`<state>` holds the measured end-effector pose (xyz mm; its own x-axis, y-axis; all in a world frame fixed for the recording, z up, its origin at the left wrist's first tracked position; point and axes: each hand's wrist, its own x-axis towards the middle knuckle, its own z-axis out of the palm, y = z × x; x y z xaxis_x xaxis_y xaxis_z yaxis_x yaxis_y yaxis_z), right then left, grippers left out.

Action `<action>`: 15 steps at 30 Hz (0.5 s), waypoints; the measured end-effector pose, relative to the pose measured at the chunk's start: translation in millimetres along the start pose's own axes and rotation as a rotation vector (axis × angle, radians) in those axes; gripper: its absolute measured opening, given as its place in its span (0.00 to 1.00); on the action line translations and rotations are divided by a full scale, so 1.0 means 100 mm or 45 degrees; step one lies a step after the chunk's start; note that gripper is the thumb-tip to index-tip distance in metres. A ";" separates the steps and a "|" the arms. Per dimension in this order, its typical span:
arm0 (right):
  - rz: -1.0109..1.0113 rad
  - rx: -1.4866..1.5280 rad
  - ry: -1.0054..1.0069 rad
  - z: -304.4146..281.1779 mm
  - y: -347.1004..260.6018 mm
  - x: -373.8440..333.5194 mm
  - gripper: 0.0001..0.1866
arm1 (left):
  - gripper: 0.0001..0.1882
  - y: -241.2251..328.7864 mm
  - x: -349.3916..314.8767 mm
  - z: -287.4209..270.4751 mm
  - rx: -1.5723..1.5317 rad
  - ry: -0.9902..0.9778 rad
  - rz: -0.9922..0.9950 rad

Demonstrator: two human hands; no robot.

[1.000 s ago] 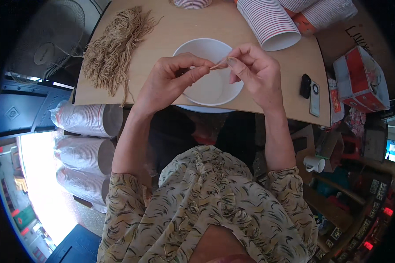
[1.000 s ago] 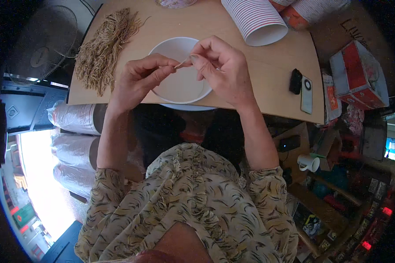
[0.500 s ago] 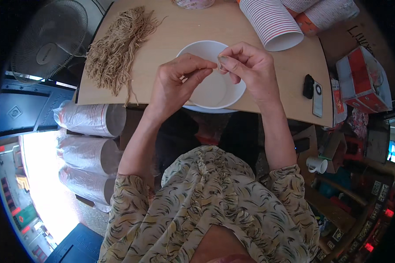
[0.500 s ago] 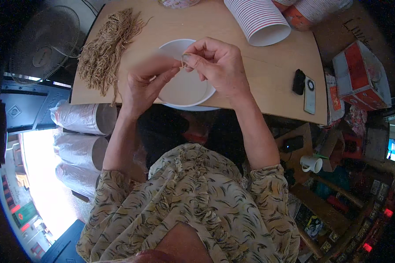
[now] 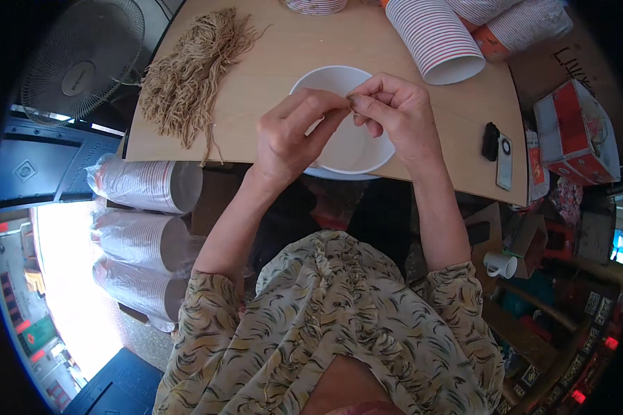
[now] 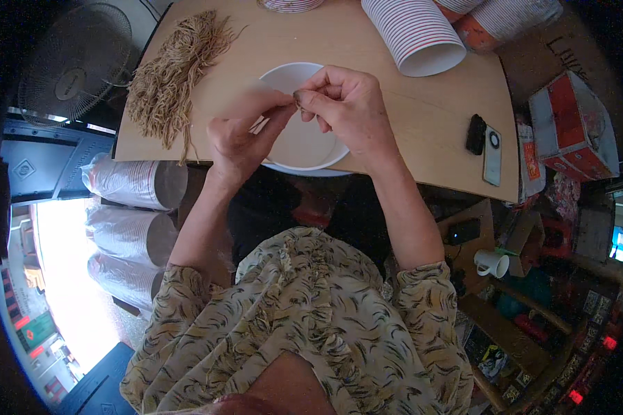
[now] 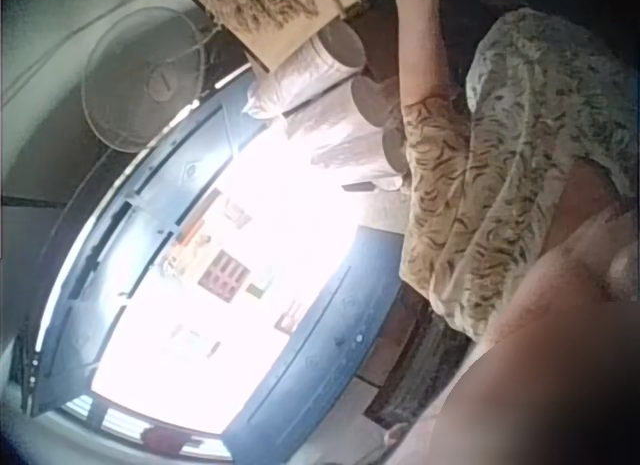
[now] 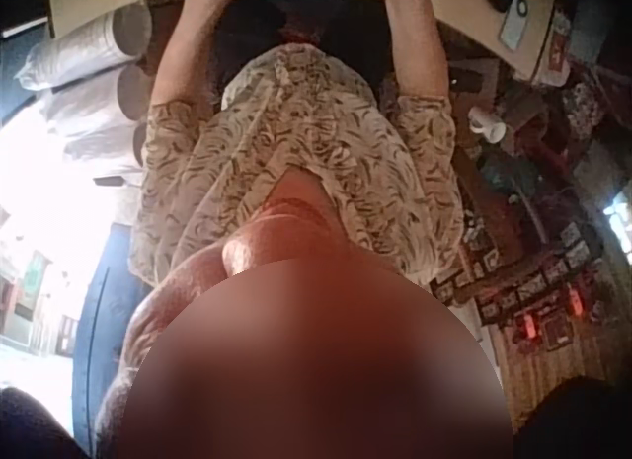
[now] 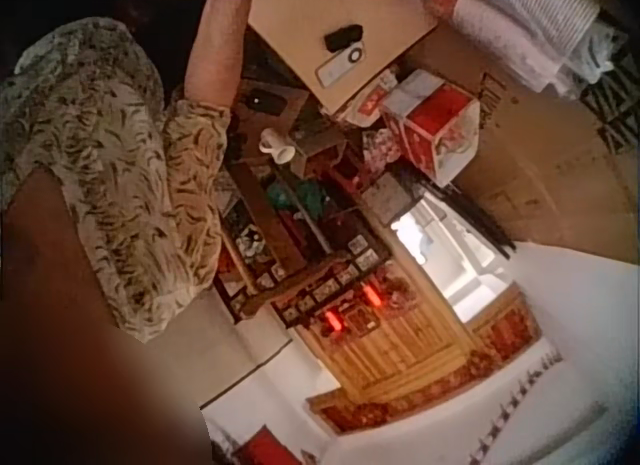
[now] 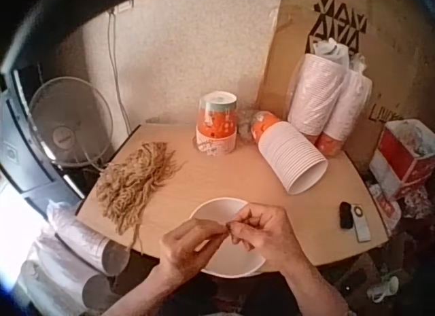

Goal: Attaching strings to paper buckets by threading them through holes and tying knots.

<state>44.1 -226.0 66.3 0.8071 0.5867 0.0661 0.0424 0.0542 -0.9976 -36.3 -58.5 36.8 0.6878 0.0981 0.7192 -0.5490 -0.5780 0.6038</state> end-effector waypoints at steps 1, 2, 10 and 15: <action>0.005 -0.019 0.001 0.00 -0.01 0.00 0.03 | 0.12 -0.01 0.00 -0.01 0.052 0.001 0.075; 0.011 -0.038 0.001 0.00 -0.01 -0.01 0.03 | 0.12 -0.01 0.00 -0.01 0.105 0.001 0.149; 0.057 -0.040 -0.047 -0.06 0.02 0.00 0.04 | 0.09 0.01 0.02 -0.02 -0.014 -0.067 -0.037; 0.080 -0.067 -0.093 -0.04 -0.01 -0.02 0.08 | 0.06 -0.02 0.01 -0.06 -0.299 -0.082 -0.277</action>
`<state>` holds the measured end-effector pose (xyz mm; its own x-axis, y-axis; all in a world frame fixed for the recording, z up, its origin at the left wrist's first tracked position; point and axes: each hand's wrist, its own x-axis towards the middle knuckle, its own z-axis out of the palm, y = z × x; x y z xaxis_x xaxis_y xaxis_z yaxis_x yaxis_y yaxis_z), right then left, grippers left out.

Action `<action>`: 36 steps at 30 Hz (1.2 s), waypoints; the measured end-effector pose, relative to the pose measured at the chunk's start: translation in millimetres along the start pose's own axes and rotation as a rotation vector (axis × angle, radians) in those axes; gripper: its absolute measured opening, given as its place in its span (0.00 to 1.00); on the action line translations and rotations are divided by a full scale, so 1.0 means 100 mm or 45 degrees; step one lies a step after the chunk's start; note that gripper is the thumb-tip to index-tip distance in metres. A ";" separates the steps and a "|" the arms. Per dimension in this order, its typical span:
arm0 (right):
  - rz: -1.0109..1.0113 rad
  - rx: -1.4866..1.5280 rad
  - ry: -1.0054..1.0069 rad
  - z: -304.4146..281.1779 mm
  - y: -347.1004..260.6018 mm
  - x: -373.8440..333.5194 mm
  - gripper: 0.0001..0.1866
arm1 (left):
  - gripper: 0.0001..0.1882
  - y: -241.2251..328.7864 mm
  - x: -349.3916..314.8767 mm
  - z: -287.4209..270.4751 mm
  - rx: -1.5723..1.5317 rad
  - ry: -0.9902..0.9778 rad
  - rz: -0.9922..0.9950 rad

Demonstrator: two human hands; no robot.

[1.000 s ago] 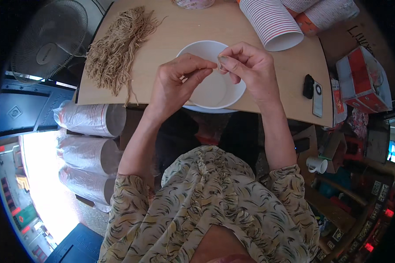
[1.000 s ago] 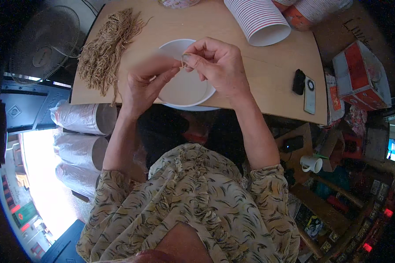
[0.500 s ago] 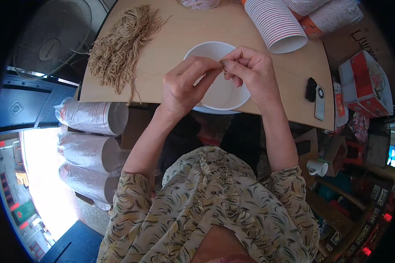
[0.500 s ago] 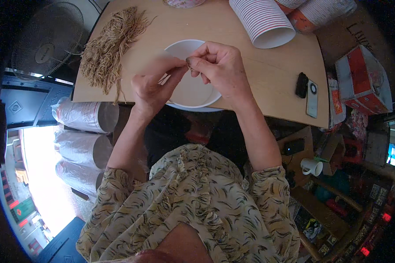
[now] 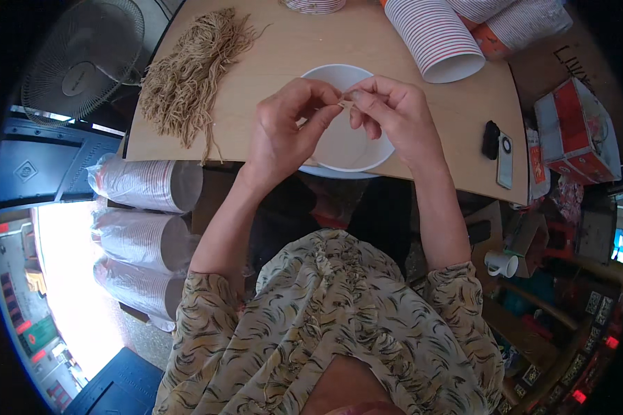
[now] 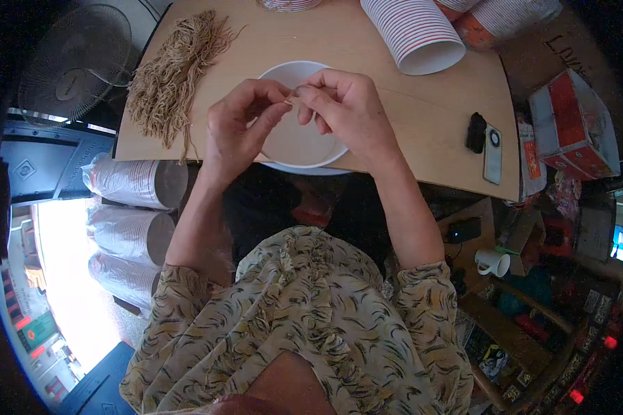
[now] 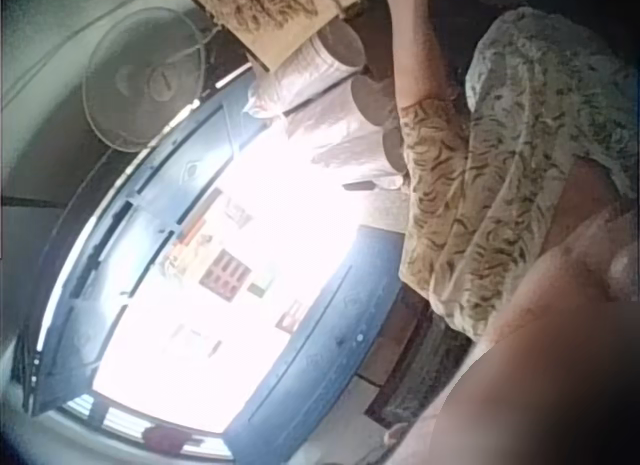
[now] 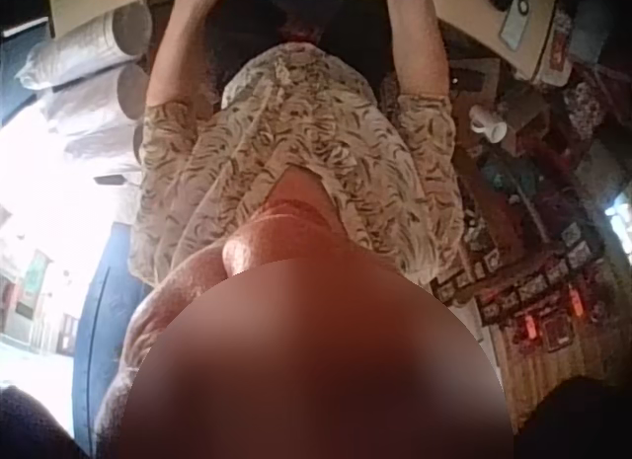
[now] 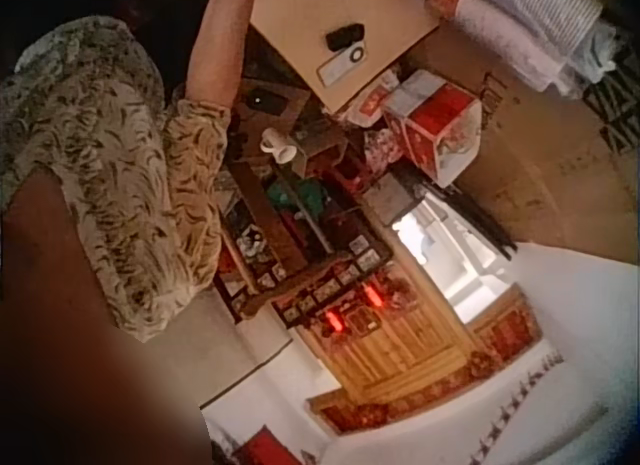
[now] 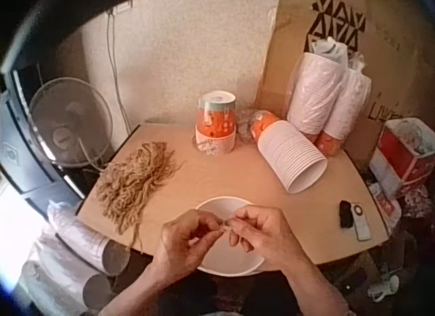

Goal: Attaching strings to paper buckets by threading them through holes and tying knots.

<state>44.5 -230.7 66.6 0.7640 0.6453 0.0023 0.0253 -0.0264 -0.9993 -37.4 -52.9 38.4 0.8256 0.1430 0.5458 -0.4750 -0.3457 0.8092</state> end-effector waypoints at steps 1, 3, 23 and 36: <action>-0.018 0.018 -0.005 0.00 -0.01 -0.01 0.08 | 0.05 0.01 -0.01 -0.02 -0.129 -0.045 -0.183; -0.035 0.039 -0.015 0.00 -0.01 -0.05 0.08 | 0.05 0.03 -0.01 -0.07 -0.256 -0.086 -0.369; -0.446 -0.482 0.304 0.24 0.09 -0.31 0.06 | 0.09 0.06 0.05 -0.22 -0.711 -0.355 -0.785; -0.258 -0.284 0.265 0.25 0.10 -0.29 0.07 | 0.06 0.14 -0.07 -0.07 -0.498 -0.138 -0.564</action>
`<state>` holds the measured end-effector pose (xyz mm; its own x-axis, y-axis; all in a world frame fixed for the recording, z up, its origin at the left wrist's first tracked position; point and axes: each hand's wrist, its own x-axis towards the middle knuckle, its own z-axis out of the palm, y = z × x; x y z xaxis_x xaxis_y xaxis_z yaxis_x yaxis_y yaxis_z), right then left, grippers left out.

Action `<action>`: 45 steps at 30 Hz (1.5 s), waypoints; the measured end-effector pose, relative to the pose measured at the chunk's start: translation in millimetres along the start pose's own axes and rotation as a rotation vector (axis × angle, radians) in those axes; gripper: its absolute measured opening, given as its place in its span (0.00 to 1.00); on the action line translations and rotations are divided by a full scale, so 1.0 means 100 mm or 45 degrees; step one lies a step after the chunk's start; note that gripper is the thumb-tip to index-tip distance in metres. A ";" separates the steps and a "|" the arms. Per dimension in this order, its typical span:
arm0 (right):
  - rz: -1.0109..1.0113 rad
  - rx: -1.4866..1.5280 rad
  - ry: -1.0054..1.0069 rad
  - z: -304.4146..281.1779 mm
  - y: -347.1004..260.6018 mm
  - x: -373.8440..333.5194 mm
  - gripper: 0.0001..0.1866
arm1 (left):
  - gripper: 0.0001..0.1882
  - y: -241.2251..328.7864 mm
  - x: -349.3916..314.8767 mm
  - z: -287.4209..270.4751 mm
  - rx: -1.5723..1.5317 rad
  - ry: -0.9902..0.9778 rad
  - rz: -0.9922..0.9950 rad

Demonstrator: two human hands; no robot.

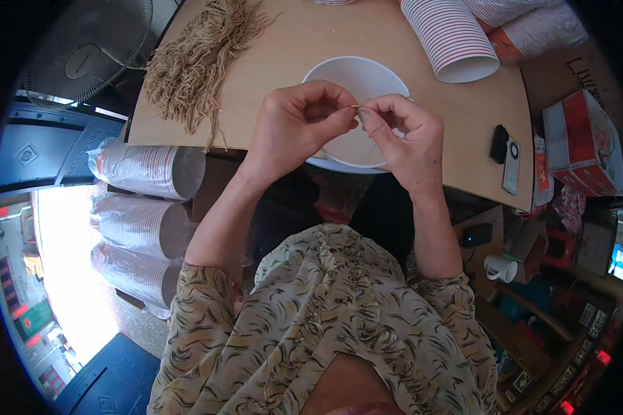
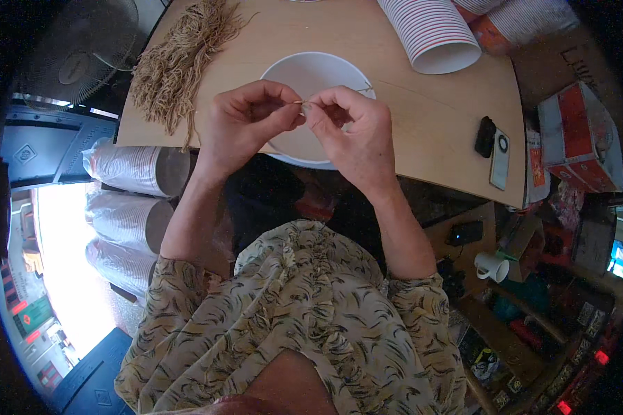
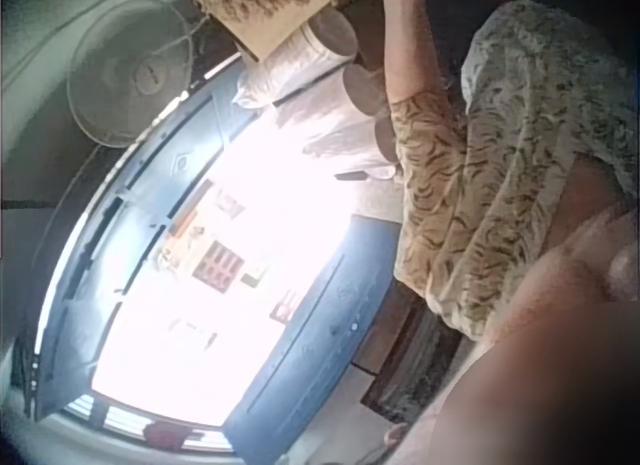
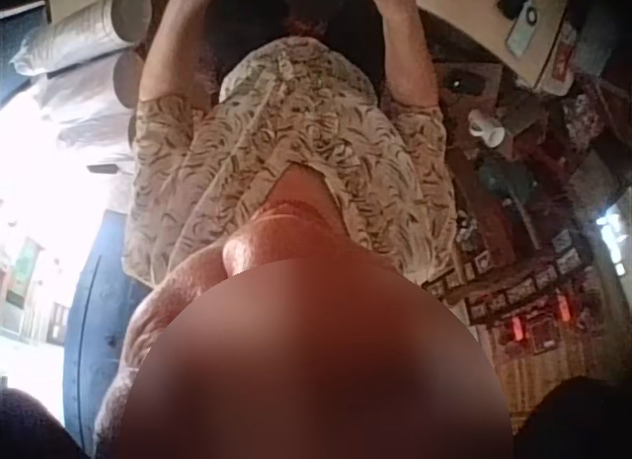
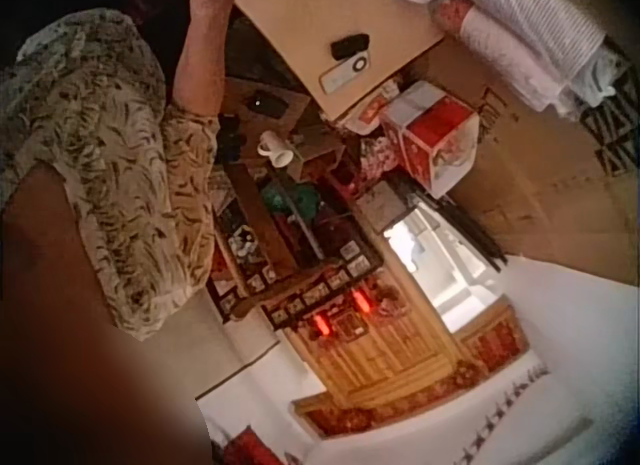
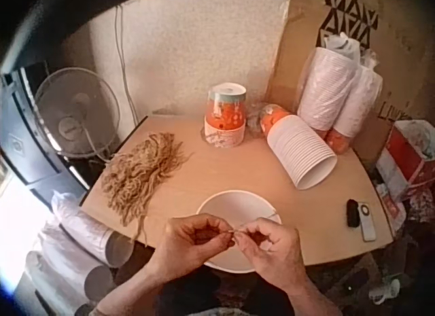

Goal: Attaching strings to paper buckets by threading them through holes and tying knots.

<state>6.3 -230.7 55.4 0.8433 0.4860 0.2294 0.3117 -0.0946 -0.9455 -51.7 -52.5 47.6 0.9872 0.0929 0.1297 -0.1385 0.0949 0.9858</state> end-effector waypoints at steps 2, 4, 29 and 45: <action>0.027 0.025 0.010 -0.01 0.02 0.01 0.07 | 0.06 0.00 -0.01 0.02 0.045 0.044 0.001; 0.055 0.051 0.020 -0.01 0.02 0.01 0.07 | 0.06 -0.01 -0.02 0.02 0.051 0.038 0.009; 0.005 0.104 -0.036 -0.10 0.07 0.13 0.08 | 0.05 0.06 0.06 -0.04 -0.154 -0.168 -0.097; 0.085 0.303 -0.227 -0.16 0.08 0.13 0.06 | 0.06 0.07 0.06 -0.07 -0.090 -0.152 -0.063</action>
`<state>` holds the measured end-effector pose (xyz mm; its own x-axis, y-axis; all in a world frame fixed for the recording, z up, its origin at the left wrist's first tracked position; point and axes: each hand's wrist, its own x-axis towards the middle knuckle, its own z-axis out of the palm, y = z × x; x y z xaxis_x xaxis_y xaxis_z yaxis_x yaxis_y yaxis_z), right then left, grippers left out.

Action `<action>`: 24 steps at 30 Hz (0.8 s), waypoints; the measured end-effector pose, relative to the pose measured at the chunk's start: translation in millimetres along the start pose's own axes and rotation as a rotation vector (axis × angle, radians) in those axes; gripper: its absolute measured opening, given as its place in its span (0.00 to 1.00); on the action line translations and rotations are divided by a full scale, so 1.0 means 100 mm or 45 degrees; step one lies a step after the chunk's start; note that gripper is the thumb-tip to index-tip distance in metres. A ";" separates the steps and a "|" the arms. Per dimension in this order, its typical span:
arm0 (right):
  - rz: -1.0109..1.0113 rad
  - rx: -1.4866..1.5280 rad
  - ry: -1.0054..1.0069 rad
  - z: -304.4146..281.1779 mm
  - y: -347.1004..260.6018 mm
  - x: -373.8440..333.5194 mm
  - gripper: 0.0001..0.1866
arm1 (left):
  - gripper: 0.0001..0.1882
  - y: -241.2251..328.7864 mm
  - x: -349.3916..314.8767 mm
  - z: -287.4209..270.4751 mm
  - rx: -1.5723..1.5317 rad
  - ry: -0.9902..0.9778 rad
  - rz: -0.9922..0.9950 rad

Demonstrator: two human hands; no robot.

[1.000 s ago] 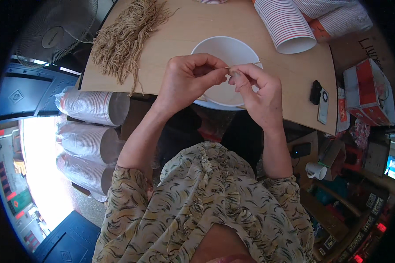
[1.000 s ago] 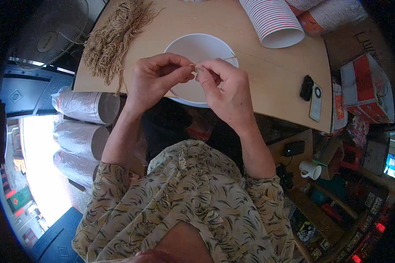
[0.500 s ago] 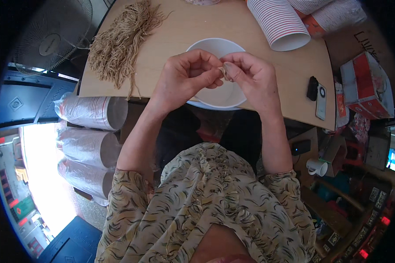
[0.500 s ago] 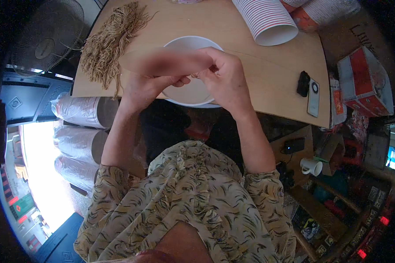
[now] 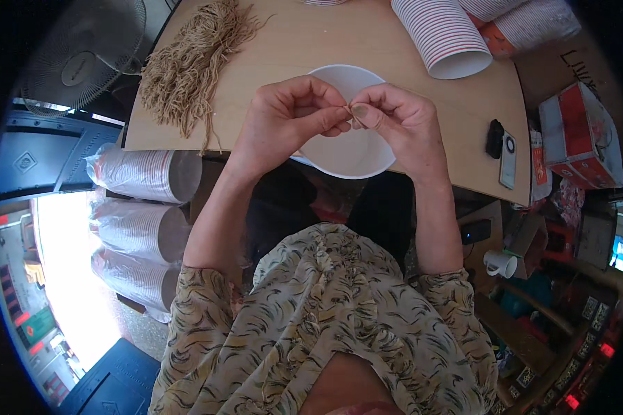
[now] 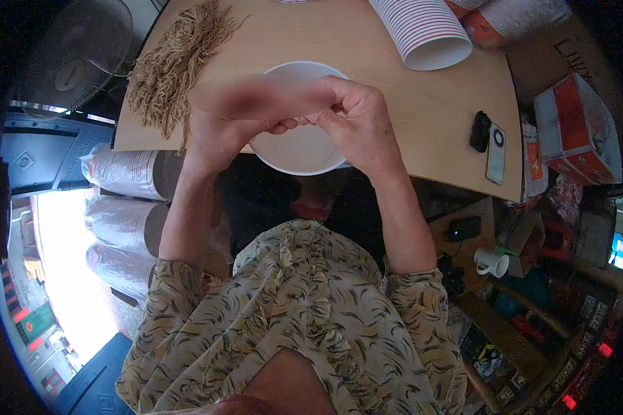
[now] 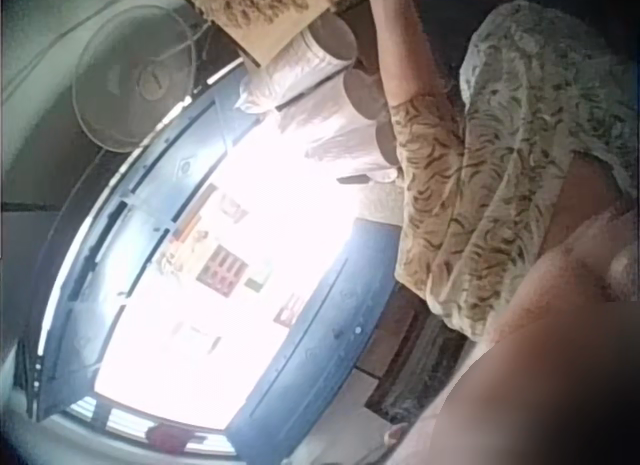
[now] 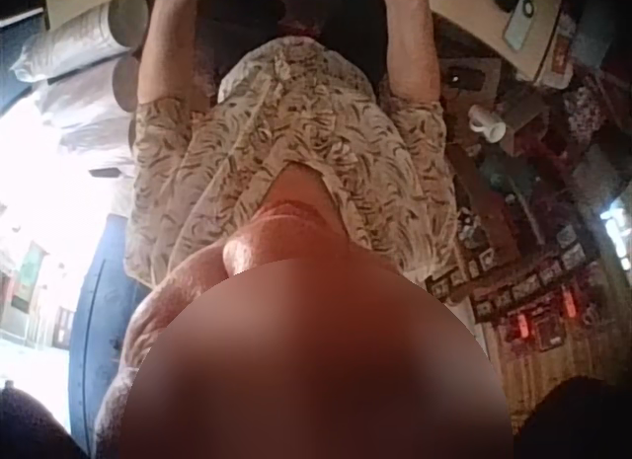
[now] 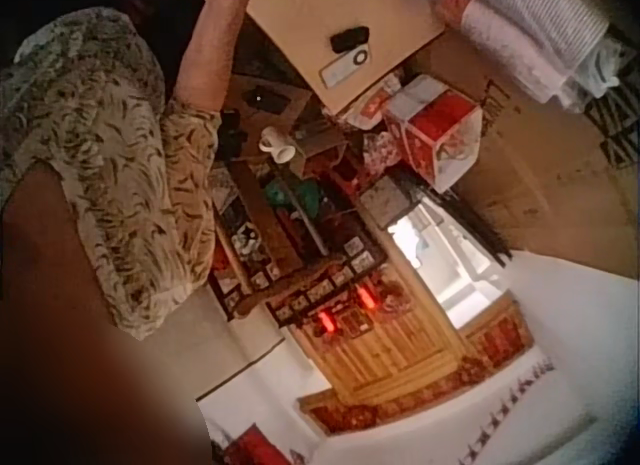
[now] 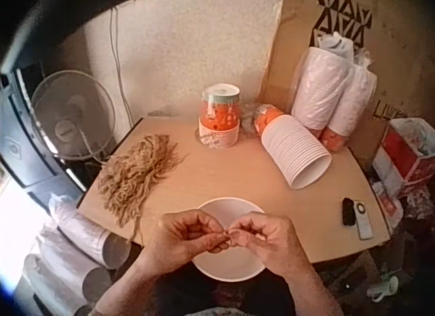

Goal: Attaching strings to paper buckets by threading them through holes and tying knots.

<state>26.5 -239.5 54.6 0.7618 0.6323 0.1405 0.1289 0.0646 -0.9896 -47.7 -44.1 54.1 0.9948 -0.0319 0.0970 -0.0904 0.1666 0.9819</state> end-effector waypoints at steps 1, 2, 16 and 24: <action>-0.001 0.015 0.008 0.01 -0.01 0.00 0.06 | 0.06 0.01 0.00 0.00 -0.010 0.001 0.001; -0.001 0.015 0.008 0.01 0.00 0.00 0.06 | 0.06 0.02 0.00 0.00 -0.020 0.002 0.002; -0.153 -0.200 0.061 0.05 -0.04 0.00 0.06 | 0.13 0.09 -0.11 -0.02 -0.044 -0.019 -0.066; -0.144 -0.225 0.131 0.03 -0.02 0.00 0.08 | 0.20 0.14 -0.13 -0.02 -0.031 -0.104 -0.048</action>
<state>24.2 -237.1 56.0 0.7957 0.5463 0.2615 0.3191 -0.0111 -0.9477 -61.5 -39.0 65.9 0.9902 -0.1183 0.0741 -0.0510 0.1875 0.9809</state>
